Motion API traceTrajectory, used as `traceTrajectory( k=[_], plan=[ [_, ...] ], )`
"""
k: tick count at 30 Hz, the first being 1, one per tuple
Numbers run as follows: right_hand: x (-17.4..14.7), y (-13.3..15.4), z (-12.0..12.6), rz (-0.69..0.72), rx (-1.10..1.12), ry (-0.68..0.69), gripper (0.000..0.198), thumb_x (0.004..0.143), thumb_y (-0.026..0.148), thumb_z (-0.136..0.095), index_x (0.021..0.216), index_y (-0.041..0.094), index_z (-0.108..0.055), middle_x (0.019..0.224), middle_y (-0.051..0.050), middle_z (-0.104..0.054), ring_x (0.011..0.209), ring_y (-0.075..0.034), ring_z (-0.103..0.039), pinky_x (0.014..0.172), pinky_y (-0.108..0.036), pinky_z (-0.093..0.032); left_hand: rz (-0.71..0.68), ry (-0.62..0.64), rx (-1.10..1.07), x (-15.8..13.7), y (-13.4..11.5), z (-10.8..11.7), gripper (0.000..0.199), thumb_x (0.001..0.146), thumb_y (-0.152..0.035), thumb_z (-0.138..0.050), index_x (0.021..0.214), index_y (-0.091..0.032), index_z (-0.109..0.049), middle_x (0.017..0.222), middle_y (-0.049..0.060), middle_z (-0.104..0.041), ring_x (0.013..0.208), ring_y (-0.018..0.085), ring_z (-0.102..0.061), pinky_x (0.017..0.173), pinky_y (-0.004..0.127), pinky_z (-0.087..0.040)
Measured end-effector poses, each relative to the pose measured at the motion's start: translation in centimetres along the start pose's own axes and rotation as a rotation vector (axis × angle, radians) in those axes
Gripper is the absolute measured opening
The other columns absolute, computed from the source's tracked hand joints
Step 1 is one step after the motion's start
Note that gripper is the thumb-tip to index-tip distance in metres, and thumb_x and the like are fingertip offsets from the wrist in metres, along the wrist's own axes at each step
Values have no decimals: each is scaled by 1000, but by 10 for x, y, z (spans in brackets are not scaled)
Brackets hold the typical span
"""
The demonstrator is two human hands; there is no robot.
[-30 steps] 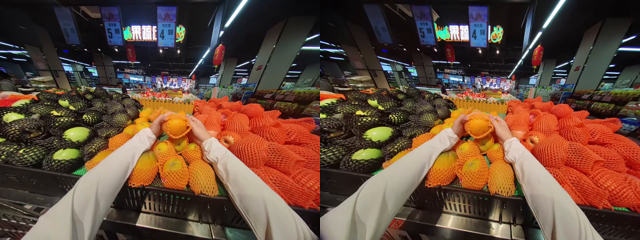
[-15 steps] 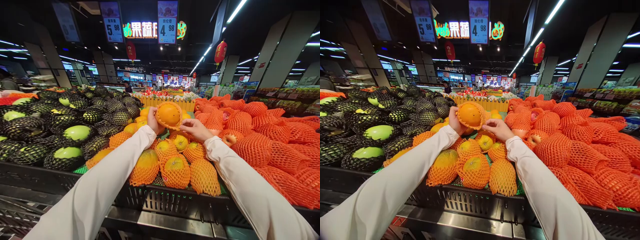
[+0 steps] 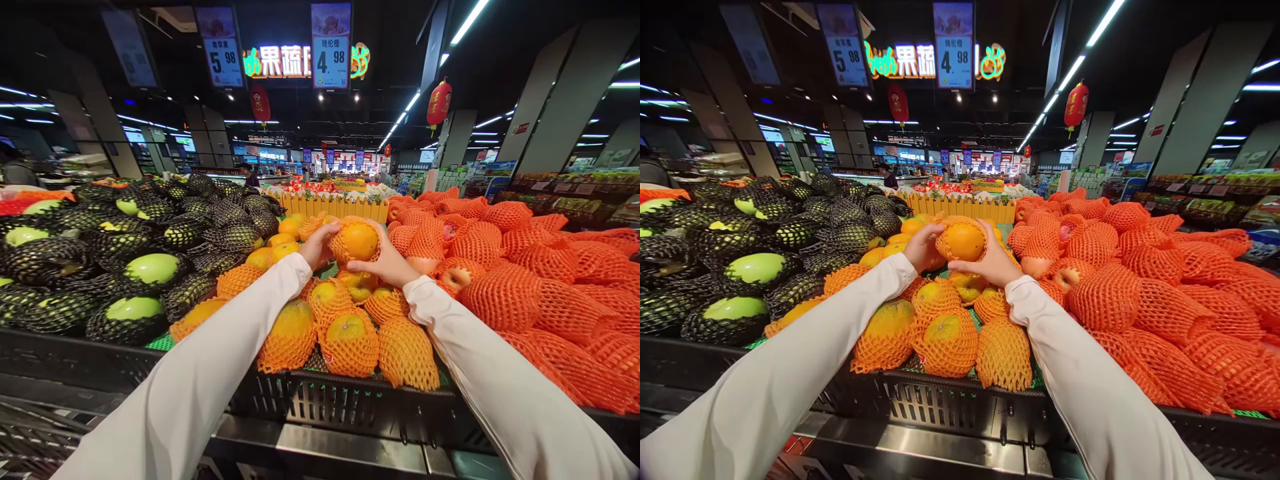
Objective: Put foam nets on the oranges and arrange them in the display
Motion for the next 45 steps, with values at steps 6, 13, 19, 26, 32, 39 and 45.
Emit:
traceTrajectory(
  k=[6, 13, 19, 26, 32, 39, 45],
  plan=[
    [-1, -14, 11, -90, -62, -160, 89, 47, 52, -91, 118, 23, -47, 125, -10, -63, 116, -26, -64, 107, -49, -52, -242, -46, 433, 1, -23, 6, 42, 83, -55, -60, 106, -22, -73, 119, 8, -72, 123, 30, -59, 109, 47, -46],
    [-2, -12, 19, -30, -237, -207, 103, 43, 46, -94, 129, 24, -43, 141, -15, -54, 133, -31, -53, 118, -55, -41, -472, -97, 682, -7, -47, 5, 22, 86, -32, -61, 98, -18, -74, 108, 10, -71, 105, 22, -64, 86, 36, -53],
    [2, -14, 11, -27, -82, -80, 90, 52, 46, -91, 126, 25, -44, 137, -11, -59, 128, -26, -58, 115, -49, -46, -384, -182, 637, -8, -48, 8, 10, 75, -20, -63, 84, -16, -62, 87, 3, -64, 80, 14, -60, 66, 25, -46],
    [-4, 4, 17, 55, -325, -218, 89, 48, 45, -92, 122, 25, -47, 128, -10, -60, 120, -29, -60, 110, -54, -48, -295, -207, 465, -6, -44, 6, 8, 69, -20, -55, 68, -20, -47, 66, -5, -46, 60, 10, -44, 61, 25, -38],
    [-10, 29, 20, 260, -610, -330, 86, 60, 31, -85, 137, 25, -47, 130, -12, -52, 127, -32, -51, 113, -56, -44, -236, -153, 220, -5, -38, 7, 6, 59, -22, -50, 61, -20, -45, 62, -2, -41, 61, 13, -38, 58, 27, -32],
    [-11, 32, 17, 304, -616, -278, 78, 66, 26, -78, 137, 32, -47, 135, -10, -49, 130, -31, -49, 113, -57, -44, -211, -105, 2, -10, -41, 4, 19, 61, -28, -59, 76, -21, -49, 70, -3, -47, 62, 10, -43, 59, 25, -35],
    [-8, 25, 22, 252, -546, -277, 82, 59, 15, -77, 134, 29, -48, 135, -10, -54, 130, -30, -52, 115, -55, -43, -239, -158, 115, -6, -40, 6, 41, 59, -28, -76, 89, -23, -48, 77, -4, -53, 72, 11, -54, 70, 25, -44]
  ],
)
Point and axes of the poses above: each hand's wrist, its own x-axis towards the middle knuckle, its own z-axis out of the back of the hand, y = z × x, the point moved 7 cm from there along x, towards the middle knuckle
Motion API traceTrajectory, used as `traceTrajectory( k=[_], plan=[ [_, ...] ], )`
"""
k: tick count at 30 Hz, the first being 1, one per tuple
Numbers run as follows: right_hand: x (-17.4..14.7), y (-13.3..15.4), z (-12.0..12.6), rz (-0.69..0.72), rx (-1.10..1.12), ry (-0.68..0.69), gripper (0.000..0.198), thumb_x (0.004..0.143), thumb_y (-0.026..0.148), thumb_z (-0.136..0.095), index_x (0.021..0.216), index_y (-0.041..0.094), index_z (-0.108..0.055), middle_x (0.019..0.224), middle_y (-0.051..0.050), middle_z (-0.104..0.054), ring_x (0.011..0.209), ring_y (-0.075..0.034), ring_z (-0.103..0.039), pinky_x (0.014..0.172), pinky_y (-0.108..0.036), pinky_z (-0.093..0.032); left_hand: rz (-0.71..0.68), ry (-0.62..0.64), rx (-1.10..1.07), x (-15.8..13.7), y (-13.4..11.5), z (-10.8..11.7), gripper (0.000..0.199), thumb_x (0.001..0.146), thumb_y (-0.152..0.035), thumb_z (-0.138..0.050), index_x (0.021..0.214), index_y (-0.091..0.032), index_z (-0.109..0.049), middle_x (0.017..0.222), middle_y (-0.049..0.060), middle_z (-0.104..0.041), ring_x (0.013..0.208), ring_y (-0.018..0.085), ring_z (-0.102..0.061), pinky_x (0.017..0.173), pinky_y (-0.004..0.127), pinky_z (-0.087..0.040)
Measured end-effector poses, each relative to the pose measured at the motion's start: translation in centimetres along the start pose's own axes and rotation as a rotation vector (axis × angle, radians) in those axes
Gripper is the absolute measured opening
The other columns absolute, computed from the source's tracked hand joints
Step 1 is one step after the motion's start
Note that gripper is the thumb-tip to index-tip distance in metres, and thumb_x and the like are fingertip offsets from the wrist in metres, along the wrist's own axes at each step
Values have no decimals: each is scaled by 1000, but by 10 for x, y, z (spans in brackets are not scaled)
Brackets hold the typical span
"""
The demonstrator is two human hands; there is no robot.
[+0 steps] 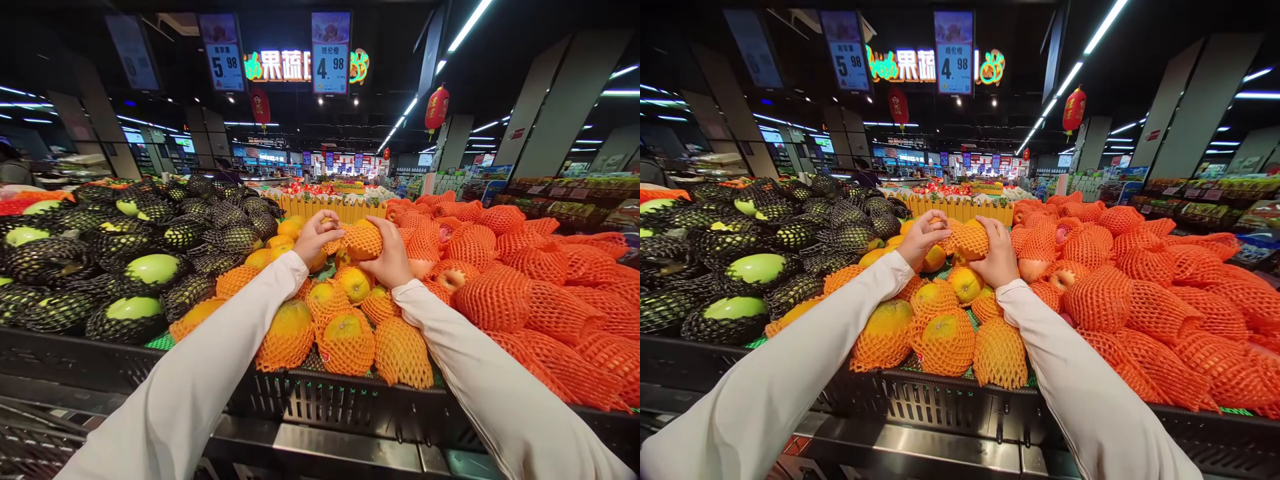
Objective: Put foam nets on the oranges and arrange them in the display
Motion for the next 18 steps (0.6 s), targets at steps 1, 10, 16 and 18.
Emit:
traceTrajectory(
  k=[1, 10, 16, 18],
  plan=[
    [0, 0, 0, -3, 1, -2, 81, 59, 16, -77, 134, 28, -49, 135, -10, -54, 130, -31, -52, 115, -55, -43, -17, 1, 13, 1, 0, 0, 42, 59, -27, -76, 90, -22, -48, 79, -4, -54, 75, 11, -55, 73, 26, -45],
    [-2, 6, 15, -38, 8, -164, 80, 60, 35, -84, 132, 25, -50, 131, -12, -60, 126, -32, -56, 114, -57, -45, -52, 214, 310, 2, 9, -7, 19, 68, -18, -59, 87, -20, -56, 86, -1, -59, 77, 14, -55, 73, 28, -48],
    [-4, 10, 20, -61, -5, -218, 80, 58, 47, -86, 128, 27, -52, 128, -11, -64, 122, -33, -60, 112, -60, -46, -108, 433, 479, -1, 17, -19, 18, 70, -28, -71, 84, -18, -66, 92, 4, -68, 85, 18, -60, 84, 33, -50],
    [-4, 11, 19, -67, 0, -214, 78, 58, 52, -86, 125, 27, -53, 125, -10, -66, 119, -33, -63, 108, -59, -49, -130, 391, 537, 2, 19, -14, 12, 72, -26, -67, 80, -18, -65, 89, 4, -68, 84, 19, -60, 84, 34, -49]
  ],
)
Point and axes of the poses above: each hand's wrist, its own x-axis towards the middle knuckle, its own z-axis out of the back of the hand, y = z × x, the point moved 7 cm from there along x, towards the middle knuckle
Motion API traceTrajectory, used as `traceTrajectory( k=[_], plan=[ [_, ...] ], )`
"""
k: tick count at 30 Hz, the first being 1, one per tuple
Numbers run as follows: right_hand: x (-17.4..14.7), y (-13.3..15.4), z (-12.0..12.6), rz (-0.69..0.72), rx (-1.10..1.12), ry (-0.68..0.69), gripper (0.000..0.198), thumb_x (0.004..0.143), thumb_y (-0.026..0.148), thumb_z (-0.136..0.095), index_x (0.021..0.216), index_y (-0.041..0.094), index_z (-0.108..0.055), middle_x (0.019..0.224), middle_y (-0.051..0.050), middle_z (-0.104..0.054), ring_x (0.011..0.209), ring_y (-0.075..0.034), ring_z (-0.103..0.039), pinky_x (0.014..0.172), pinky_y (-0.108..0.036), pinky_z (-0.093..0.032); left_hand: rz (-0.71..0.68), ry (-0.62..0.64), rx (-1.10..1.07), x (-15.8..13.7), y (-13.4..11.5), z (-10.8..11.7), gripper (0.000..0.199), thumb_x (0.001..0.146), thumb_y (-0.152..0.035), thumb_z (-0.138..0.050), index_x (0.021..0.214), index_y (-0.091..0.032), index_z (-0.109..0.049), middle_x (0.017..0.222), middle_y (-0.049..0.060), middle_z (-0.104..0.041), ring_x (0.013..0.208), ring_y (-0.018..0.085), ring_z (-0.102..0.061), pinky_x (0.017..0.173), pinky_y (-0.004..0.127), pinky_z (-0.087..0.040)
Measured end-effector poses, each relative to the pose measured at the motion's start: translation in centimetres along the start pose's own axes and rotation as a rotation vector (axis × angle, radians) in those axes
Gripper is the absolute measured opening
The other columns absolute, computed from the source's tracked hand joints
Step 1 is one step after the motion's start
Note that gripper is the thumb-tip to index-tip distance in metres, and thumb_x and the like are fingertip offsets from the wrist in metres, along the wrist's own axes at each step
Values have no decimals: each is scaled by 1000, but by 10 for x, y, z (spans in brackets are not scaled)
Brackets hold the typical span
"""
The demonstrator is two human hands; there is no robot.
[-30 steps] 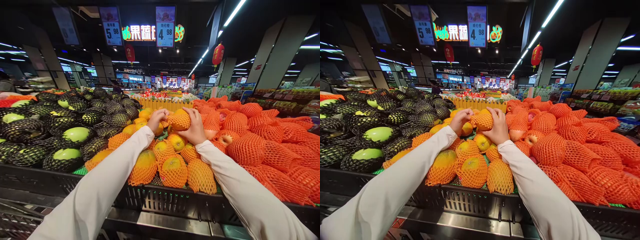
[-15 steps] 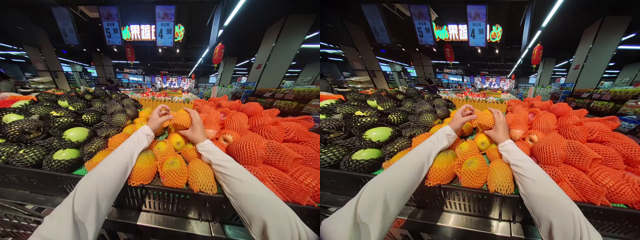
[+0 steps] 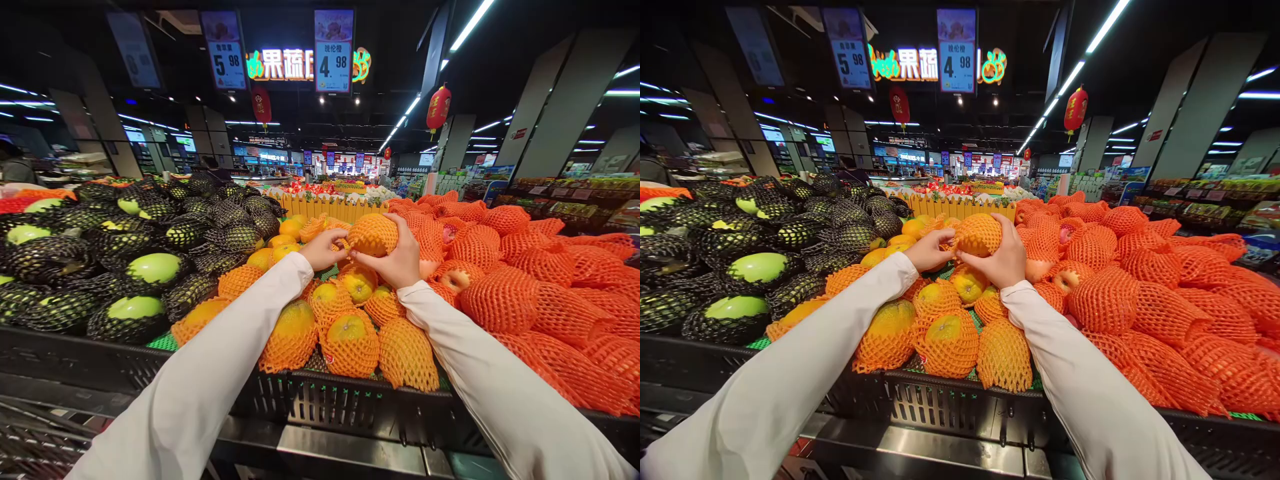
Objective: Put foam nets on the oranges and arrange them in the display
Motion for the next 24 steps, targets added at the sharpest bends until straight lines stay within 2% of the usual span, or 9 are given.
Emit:
traceTrajectory(
  k=[4, 7, 10, 13, 15, 17, 21, 24],
  plan=[
    [-1, -2, -1, -72, 36, 1, 77, 55, 60, -86, 116, 25, -56, 117, -11, -69, 109, -31, -67, 102, -55, -53, 25, -154, 147, -1, 7, 13, 5, 75, -21, -60, 79, -19, -62, 85, 1, -66, 74, 16, -57, 79, 33, -47],
    [-2, -6, -3, -141, 77, 12, 76, 51, 62, -86, 110, 25, -56, 112, -10, -71, 104, -31, -68, 98, -55, -55, 24, -243, 170, -2, 4, 19, 4, 74, -20, -59, 78, -20, -58, 81, -1, -63, 70, 14, -54, 76, 31, -46],
    [-2, -8, -4, -177, 114, 19, 75, 50, 62, -86, 108, 25, -56, 110, -10, -71, 104, -31, -68, 97, -54, -55, 59, -259, 68, -2, 1, 19, 9, 71, -21, -61, 79, -20, -56, 86, 0, -63, 71, 13, -55, 77, 31, -47],
    [-1, -8, -4, -157, 82, 34, 78, 50, 62, -86, 111, 24, -56, 113, -10, -70, 105, -31, -67, 99, -54, -54, 100, -279, -144, -4, -3, 21, 21, 71, -24, -59, 91, -20, -57, 102, 5, -65, 86, 16, -60, 80, 32, -49],
    [0, -3, -6, -82, 29, 72, 81, 50, 61, -87, 115, 24, -55, 117, -11, -68, 109, -32, -66, 101, -54, -52, 83, -261, -260, -6, -10, 21, 31, 73, -29, -59, 103, -21, -58, 113, 7, -64, 100, 20, -62, 84, 34, -51],
    [0, 3, -9, 26, -14, 136, 82, 54, 59, -86, 120, 24, -54, 122, -12, -66, 114, -33, -64, 104, -55, -50, 44, -178, -290, -7, -20, 16, 45, 73, -36, -67, 115, -23, -56, 123, 10, -62, 113, 24, -61, 92, 38, -51],
    [-3, 9, -18, 173, -48, 270, 78, 61, 54, -82, 127, 25, -51, 124, -13, -63, 118, -34, -60, 103, -55, -51, -23, -5, -95, -11, -36, 1, 81, 54, -39, -89, 126, -24, -53, 134, 11, -59, 127, 32, -56, 107, 46, -45],
    [-3, 7, -24, 197, -20, 317, 84, 63, 47, -81, 136, 26, -45, 129, -13, -59, 123, -33, -58, 107, -55, -49, -29, -35, 87, -12, -36, 1, 84, 54, -37, -90, 128, -25, -52, 129, 9, -62, 124, 33, -57, 108, 50, -44]
  ],
)
Point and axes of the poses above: each hand's wrist, its own x-axis towards the middle knuckle, its own z-axis out of the back of the hand, y = z × x, the point moved 7 cm from there along x, towards the middle knuckle
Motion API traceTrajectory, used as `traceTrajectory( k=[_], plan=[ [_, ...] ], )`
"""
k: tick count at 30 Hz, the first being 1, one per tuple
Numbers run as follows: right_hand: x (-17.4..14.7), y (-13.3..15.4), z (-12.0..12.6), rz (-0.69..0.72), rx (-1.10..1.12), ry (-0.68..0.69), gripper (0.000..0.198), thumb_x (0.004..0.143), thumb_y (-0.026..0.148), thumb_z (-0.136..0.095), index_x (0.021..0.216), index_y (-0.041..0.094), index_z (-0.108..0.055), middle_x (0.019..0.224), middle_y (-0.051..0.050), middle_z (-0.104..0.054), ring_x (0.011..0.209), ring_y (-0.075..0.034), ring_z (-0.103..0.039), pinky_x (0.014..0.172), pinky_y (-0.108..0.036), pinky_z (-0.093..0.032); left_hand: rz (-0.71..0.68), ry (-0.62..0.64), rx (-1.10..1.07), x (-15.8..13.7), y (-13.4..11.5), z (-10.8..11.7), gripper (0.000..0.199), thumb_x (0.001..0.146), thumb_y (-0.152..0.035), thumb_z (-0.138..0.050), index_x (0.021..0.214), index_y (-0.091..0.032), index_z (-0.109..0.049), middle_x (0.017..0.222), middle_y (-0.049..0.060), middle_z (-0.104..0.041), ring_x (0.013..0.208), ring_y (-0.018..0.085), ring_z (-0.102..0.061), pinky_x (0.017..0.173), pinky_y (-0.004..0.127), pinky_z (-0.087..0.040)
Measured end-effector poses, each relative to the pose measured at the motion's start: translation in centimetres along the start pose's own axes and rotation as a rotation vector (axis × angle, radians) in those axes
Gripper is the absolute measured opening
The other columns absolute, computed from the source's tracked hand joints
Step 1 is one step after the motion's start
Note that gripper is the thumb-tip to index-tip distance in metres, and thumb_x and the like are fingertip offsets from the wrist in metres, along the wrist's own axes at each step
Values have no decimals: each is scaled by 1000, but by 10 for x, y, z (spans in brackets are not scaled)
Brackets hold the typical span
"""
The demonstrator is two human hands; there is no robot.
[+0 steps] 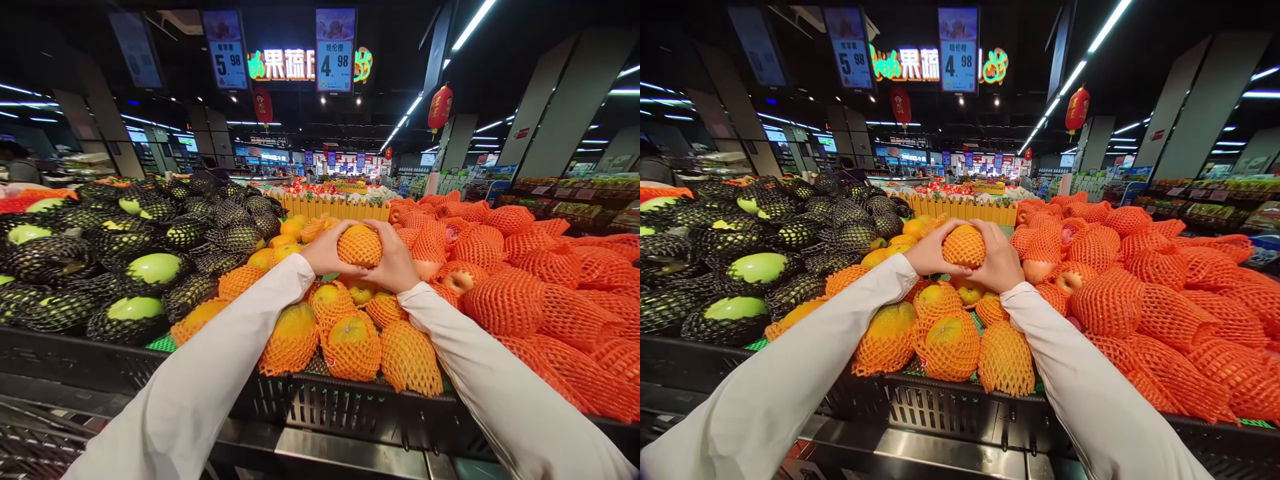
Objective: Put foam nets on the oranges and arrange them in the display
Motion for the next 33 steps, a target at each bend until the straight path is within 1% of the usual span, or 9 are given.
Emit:
traceTrajectory(
  k=[6, 9, 13, 16, 21, 23, 26, 29, 33],
  plan=[
    [-2, -36, -9, -219, 91, -43, 107, 62, 40, -83, 151, 22, -27, 138, -18, -50, 129, -33, -53, 108, -57, -48, 68, -196, 401, -3, 12, 19, 94, 56, -29, -86, 139, -24, -43, 137, 15, -53, 128, 38, -53, 108, 54, -43],
    [-4, -47, -8, -291, 111, -75, 100, 66, 40, -80, 150, 23, -29, 138, -18, -51, 128, -33, -53, 106, -58, -50, 183, -206, 603, -6, 19, 25, 94, 59, -18, -80, 145, -26, -41, 141, 17, -47, 128, 41, -51, 106, 57, -43],
    [-5, -48, -5, -305, 87, -95, 86, 73, 38, -73, 147, 22, -33, 137, -18, -52, 130, -32, -53, 109, -58, -47, 246, -5, 756, -6, 27, 17, 87, 56, -11, -77, 137, -27, -50, 139, 19, -47, 123, 47, -51, 99, 62, -44],
    [-5, -48, -4, -321, 77, -95, 83, 74, 37, -72, 146, 21, -34, 138, -19, -52, 131, -32, -53, 109, -58, -46, 230, 111, 775, -7, 32, 13, 89, 53, -8, -77, 135, -28, -50, 134, 19, -50, 120, 46, -53, 96, 60, -46],
    [-5, -49, -5, -317, 71, -101, 79, 74, 37, -72, 144, 21, -38, 136, -19, -54, 128, -32, -54, 108, -57, -47, 307, 298, 655, -12, 31, 10, 75, 60, -35, -80, 130, -28, -52, 133, 17, -51, 124, 44, -49, 100, 57, -44],
    [-5, -49, -5, -319, 73, -93, 78, 74, 37, -72, 143, 21, -39, 136, -18, -54, 128, -32, -54, 107, -56, -47, 392, 401, 624, -15, 29, 8, 65, 69, -45, -69, 131, -29, -54, 133, 14, -52, 125, 43, -47, 103, 58, -41],
    [-5, -48, -6, -324, 71, -74, 76, 75, 37, -71, 142, 20, -41, 138, -19, -53, 127, -32, -54, 106, -55, -48, 464, 446, 631, -13, 25, 11, 55, 79, -47, -52, 131, -30, -58, 131, 11, -55, 124, 38, -49, 107, 54, -38],
    [-4, -47, -4, -317, 58, -67, 73, 75, 37, -71, 140, 19, -43, 138, -19, -54, 125, -31, -55, 106, -54, -48, 449, 402, 634, -5, 23, 20, 45, 84, -44, -45, 117, -25, -67, 121, 9, -63, 116, 30, -56, 105, 44, -41],
    [-4, -46, -5, -317, 20, -47, 66, 76, 36, -70, 135, 17, -48, 134, -18, -56, 126, -31, -56, 107, -51, -48, 453, 202, 638, -1, 24, 40, 35, 87, -44, -42, 75, -20, -63, 86, 8, -71, 85, 24, -64, 80, 35, -46]
  ],
)
Point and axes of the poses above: each hand's wrist, its own x-axis towards the middle knuckle, its own z-axis out of the back of the hand, y = z × x, the point moved 7 cm from there along x, towards the middle knuckle
